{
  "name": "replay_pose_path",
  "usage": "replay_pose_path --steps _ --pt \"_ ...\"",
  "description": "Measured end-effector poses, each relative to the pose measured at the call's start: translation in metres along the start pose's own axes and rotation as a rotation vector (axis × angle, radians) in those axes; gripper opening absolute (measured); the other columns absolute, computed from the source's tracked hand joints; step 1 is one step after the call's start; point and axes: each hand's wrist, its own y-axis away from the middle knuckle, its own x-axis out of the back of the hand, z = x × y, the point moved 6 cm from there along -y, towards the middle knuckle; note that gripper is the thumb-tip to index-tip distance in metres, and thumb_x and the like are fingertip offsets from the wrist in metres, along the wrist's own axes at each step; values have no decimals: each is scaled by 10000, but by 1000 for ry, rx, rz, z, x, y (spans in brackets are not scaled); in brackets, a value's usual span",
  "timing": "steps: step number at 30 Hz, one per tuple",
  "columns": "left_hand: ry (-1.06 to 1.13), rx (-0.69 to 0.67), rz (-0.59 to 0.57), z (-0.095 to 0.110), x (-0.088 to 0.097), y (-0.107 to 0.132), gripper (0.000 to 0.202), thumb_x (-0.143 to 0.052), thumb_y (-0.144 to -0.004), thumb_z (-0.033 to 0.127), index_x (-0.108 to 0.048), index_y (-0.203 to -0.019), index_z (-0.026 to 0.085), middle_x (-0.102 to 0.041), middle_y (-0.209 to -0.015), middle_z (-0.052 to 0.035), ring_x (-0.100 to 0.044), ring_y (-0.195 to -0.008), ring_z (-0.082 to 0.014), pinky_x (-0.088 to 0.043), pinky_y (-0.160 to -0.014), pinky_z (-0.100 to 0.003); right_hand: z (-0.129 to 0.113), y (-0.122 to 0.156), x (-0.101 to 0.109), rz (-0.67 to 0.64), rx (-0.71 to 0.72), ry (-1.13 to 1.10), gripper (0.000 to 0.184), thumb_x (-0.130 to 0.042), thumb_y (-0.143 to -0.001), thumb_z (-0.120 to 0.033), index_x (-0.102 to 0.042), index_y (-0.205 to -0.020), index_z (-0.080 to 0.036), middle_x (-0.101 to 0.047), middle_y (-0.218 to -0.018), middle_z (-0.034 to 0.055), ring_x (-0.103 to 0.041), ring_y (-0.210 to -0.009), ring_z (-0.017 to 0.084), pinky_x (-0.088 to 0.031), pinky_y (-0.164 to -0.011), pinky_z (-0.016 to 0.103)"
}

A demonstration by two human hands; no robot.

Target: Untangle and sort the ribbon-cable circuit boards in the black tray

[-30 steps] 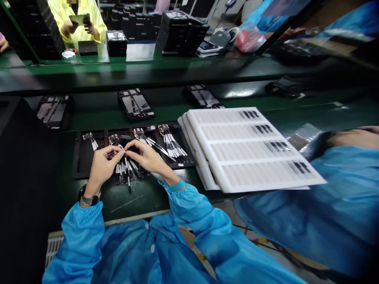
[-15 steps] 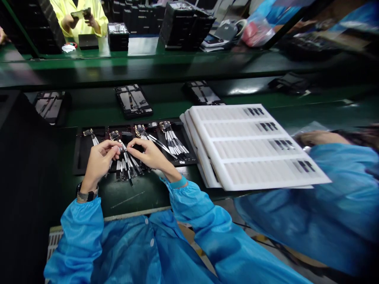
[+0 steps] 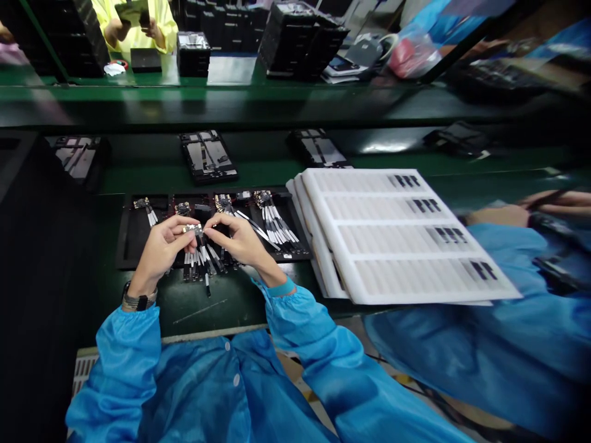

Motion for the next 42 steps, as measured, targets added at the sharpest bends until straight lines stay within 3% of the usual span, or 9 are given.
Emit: replay_pose_path --steps 7,19,27,32,38,42 --pt "27 -8 -19 0 -2 0 304 -834 -853 351 -759 -1058 139 -710 -693 -16 -658 -600 -146 -531 -618 -275 1 1 -1 38 -17 -2 219 -692 -978 -414 -696 -914 -205 -734 -950 55 -665 -926 224 -519 -948 377" --pt "3 -21 -39 2 -2 1 263 -834 -850 355 -770 -995 145 -714 -695 -24 -658 -601 -147 -546 -622 -281 2 2 0 -59 -24 -6 247 -691 -982 -435 -681 -905 -201 -738 -961 63 -664 -917 225 -520 -933 378" --pt "-37 -15 -27 2 -2 1 242 -831 -845 350 -767 -964 148 -700 -675 -22 -650 -589 -150 -545 -605 -281 7 2 -2 -55 -42 -7 217 -689 -976 -404 -687 -912 -197 -746 -959 61 -675 -927 226 -519 -932 373" --pt "-9 -22 -13 0 -1 0 228 -825 -846 336 -756 -948 144 -703 -676 -22 -647 -588 -140 -538 -601 -265 14 2 -5 -45 -99 -97 261 -721 -959 -456 -684 -911 -203 -725 -963 64 -661 -918 225 -515 -790 338" --pt "-4 -18 -12 0 -2 0 242 -842 -826 339 -751 -931 141 -698 -670 -23 -637 -578 -138 -535 -589 -264 23 2 -11 -119 -245 -259 387 -787 -900 -556 -673 -906 -186 -634 -789 12 -544 -633 136 -433 -595 283" --pt "-24 -12 -22 1 -3 1 233 -832 -830 334 -751 -933 141 -700 -668 -16 -641 -582 -135 -542 -590 -258 27 3 -12 -169 -303 -333 416 -819 -870 -562 -687 -917 -170 -611 -728 -7 -541 -612 120 -397 -555 249"
